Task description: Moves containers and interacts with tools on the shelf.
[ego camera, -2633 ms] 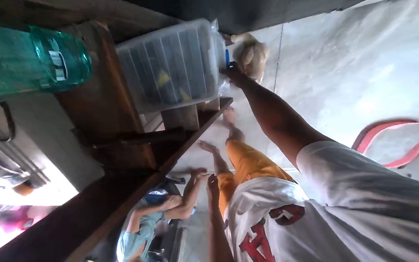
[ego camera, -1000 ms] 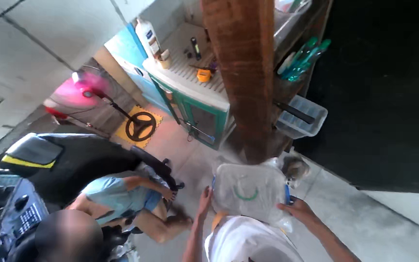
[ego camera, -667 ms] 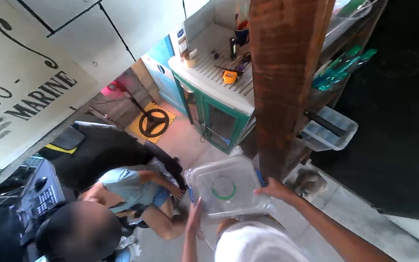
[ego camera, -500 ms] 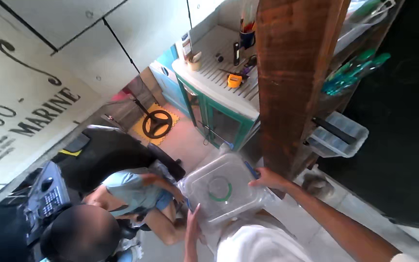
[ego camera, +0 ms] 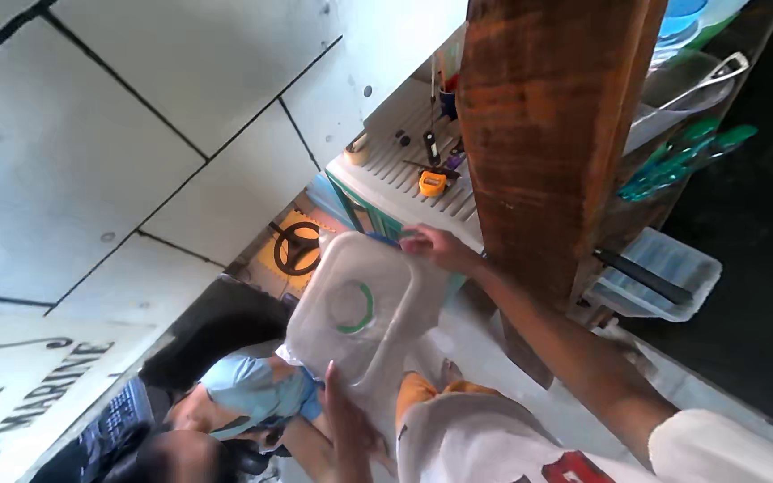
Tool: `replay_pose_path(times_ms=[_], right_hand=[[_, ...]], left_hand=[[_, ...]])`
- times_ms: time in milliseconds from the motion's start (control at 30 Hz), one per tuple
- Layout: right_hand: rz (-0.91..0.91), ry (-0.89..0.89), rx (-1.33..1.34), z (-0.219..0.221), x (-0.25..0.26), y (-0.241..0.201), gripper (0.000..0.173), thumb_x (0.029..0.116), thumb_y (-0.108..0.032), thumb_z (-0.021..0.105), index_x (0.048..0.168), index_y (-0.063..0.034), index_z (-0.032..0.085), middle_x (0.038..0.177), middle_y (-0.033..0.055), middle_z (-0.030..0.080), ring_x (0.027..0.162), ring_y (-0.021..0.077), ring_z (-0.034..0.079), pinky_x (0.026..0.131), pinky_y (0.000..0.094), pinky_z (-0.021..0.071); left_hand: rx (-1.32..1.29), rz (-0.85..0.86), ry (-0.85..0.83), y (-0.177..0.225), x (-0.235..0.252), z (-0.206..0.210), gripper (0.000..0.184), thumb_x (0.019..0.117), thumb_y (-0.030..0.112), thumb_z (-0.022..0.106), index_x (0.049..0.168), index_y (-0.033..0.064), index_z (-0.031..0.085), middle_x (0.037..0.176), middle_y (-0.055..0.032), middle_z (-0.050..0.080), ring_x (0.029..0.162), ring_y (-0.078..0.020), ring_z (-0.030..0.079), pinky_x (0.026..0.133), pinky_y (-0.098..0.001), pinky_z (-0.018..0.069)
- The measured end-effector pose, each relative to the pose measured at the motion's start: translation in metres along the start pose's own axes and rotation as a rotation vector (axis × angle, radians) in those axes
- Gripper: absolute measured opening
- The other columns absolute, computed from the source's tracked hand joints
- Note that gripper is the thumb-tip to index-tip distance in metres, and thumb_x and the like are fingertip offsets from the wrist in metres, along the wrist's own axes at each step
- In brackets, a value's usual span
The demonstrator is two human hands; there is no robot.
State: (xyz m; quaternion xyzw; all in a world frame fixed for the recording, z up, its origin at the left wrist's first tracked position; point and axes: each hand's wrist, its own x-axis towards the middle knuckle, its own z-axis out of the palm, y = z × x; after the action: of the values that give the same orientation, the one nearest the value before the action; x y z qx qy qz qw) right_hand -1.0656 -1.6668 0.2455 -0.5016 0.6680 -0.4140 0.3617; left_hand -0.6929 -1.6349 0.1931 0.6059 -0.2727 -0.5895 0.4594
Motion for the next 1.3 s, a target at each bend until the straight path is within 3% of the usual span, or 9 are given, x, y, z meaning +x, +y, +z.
replay_pose_path(times_ms=[233, 367, 433, 500, 633, 767, 900, 1033, 1300], right_hand=[[-0.169, 0.273, 0.324, -0.023, 0.065, -0.053, 0.080, 0.0979, -0.033, 0.070, 0.163, -0.0158, 0.026, 0.144, 0.0077, 0.060, 0.114, 0.0205, 0.069, 0.093, 0.0408, 0.0613], [-0.118, 0.717, -0.003, -0.017, 0.074, -0.061, 0.041, 0.1018, -0.040, 0.061, 0.129, -0.0101, 0.064, 0.084, 0.0042, 0.070, 0.069, 0.0178, 0.067, 0.066, 0.0422, 0.0577], [-0.132, 0.996, -0.202, -0.007, 0.074, -0.058, 0.034, 0.1016, -0.039, 0.061, 0.114, -0.0081, 0.067, 0.088, 0.0065, 0.069, 0.068, 0.0194, 0.066, 0.060, 0.0422, 0.0559], [-0.091, 1.097, -0.264, -0.001, 0.079, -0.055, 0.044, 0.0998, -0.037, 0.063, 0.131, -0.0059, 0.060, 0.116, 0.0128, 0.068, 0.074, 0.0225, 0.068, 0.061, 0.0425, 0.0575], [0.112, 1.032, -0.215, -0.012, 0.098, -0.051, 0.075, 0.0966, -0.042, 0.066, 0.158, -0.0103, 0.035, 0.132, 0.0162, 0.064, 0.082, 0.0322, 0.071, 0.069, 0.0550, 0.0582], [0.091, 1.058, -0.303, -0.018, 0.104, -0.042, 0.041, 0.0988, -0.037, 0.065, 0.131, -0.0115, 0.065, 0.118, 0.0114, 0.069, 0.106, 0.0321, 0.068, 0.084, 0.0541, 0.0566], [0.031, 1.123, -0.279, -0.009, 0.090, -0.038, 0.033, 0.0980, -0.028, 0.063, 0.121, -0.0043, 0.063, 0.113, 0.0160, 0.067, 0.108, 0.0355, 0.063, 0.093, 0.0528, 0.0522], [0.032, 1.198, -0.218, 0.003, 0.066, -0.040, 0.037, 0.1019, -0.030, 0.060, 0.129, -0.0050, 0.058, 0.094, 0.0110, 0.071, 0.075, 0.0260, 0.070, 0.065, 0.0476, 0.0582], [-0.058, 1.095, -0.170, 0.003, 0.029, -0.039, 0.040, 0.1023, -0.025, 0.063, 0.137, -0.0068, 0.054, 0.093, 0.0118, 0.068, 0.066, 0.0229, 0.064, 0.055, 0.0421, 0.0546]], left_hand=[[-0.023, 0.136, -0.034, 0.071, 0.045, 0.054, 0.031, 0.1027, 0.020, 0.058, 0.126, 0.0006, 0.057, 0.100, -0.0112, 0.072, 0.088, -0.0178, 0.073, 0.076, -0.0389, 0.0633], [0.036, 0.138, -0.108, 0.108, 0.075, 0.074, 0.030, 0.1034, 0.029, 0.056, 0.116, 0.0018, 0.064, 0.099, -0.0112, 0.072, 0.090, -0.0195, 0.072, 0.078, -0.0420, 0.0622], [0.060, 0.169, -0.145, 0.127, 0.080, 0.088, 0.029, 0.1040, 0.028, 0.055, 0.115, 0.0020, 0.064, 0.099, -0.0111, 0.072, 0.091, -0.0189, 0.072, 0.079, -0.0416, 0.0620], [0.077, 0.214, -0.191, 0.144, 0.080, 0.102, 0.029, 0.1051, 0.023, 0.052, 0.119, -0.0008, 0.060, 0.103, -0.0140, 0.069, 0.093, -0.0197, 0.070, 0.081, -0.0403, 0.0607], [0.072, 0.243, -0.300, 0.169, 0.093, 0.120, 0.027, 0.1055, 0.021, 0.049, 0.122, 0.0023, 0.059, 0.104, -0.0134, 0.068, 0.094, -0.0205, 0.070, 0.081, -0.0410, 0.0611], [0.055, 0.231, -0.375, 0.181, 0.105, 0.136, 0.027, 0.1066, 0.021, 0.046, 0.124, 0.0037, 0.057, 0.106, -0.0124, 0.068, 0.097, -0.0202, 0.069, 0.084, -0.0425, 0.0604], [0.011, 0.225, -0.486, 0.185, 0.123, 0.159, 0.025, 0.1068, 0.019, 0.044, 0.121, 0.0033, 0.058, 0.103, -0.0110, 0.069, 0.095, -0.0199, 0.070, 0.083, -0.0419, 0.0612], [0.040, 0.209, -0.492, 0.191, 0.123, 0.189, 0.025, 0.1057, 0.022, 0.046, 0.121, 0.0052, 0.058, 0.103, -0.0105, 0.069, 0.094, -0.0196, 0.070, 0.080, -0.0416, 0.0609], [-0.046, 0.166, -0.469, 0.200, 0.098, 0.273, 0.023, 0.1025, 0.026, 0.050, 0.111, 0.0059, 0.059, 0.094, -0.0103, 0.066, 0.085, -0.0208, 0.067, 0.072, -0.0404, 0.0593]])
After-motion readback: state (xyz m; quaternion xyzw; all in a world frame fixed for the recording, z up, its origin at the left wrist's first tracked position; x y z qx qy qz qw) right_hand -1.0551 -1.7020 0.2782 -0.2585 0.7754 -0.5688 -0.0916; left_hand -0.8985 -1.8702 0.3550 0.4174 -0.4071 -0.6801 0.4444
